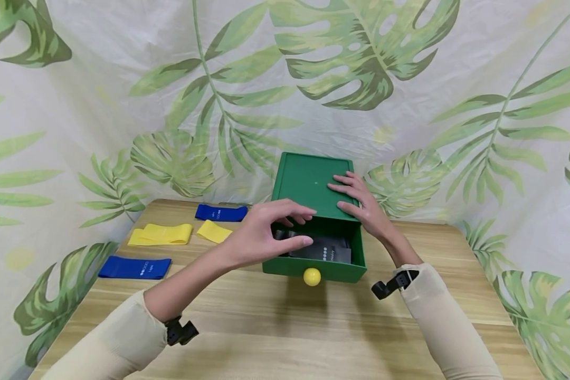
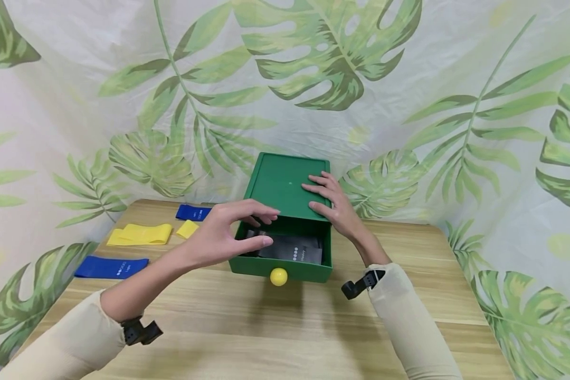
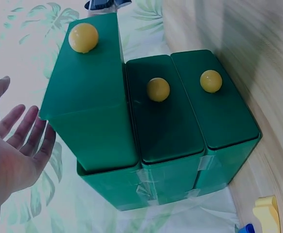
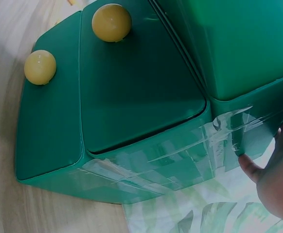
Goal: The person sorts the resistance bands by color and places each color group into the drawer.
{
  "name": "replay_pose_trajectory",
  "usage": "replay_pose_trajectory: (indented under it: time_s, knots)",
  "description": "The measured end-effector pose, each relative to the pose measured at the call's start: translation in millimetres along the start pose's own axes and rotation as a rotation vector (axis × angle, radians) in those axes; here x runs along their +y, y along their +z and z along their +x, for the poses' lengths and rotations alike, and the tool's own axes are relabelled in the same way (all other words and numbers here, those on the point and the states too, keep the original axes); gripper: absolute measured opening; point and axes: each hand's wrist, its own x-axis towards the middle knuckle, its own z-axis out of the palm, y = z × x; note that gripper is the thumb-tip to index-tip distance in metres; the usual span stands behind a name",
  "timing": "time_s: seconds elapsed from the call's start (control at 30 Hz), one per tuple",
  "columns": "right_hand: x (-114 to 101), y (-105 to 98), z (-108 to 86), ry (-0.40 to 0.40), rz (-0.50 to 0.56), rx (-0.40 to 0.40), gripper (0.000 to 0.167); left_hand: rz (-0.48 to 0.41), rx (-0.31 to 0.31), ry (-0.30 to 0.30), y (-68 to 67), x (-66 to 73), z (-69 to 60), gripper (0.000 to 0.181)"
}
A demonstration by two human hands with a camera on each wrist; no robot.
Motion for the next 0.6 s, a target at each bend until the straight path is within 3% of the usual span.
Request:
replay_pose_trajectory:
  time_s: [0.27, 0.6]
  knots:
    - [0, -1, 0.1, 0.001, -0.006, -0.001, 0.047, 0.029, 0.024, 0.016, -8.2, 14.6, -17.9, 0.041]
    - [2, 0, -0.4, -0.001, 0.005, 0.001, 0.047, -0.002, -0.027, 0.029, -6.6, 31.2, -33.9, 0.044]
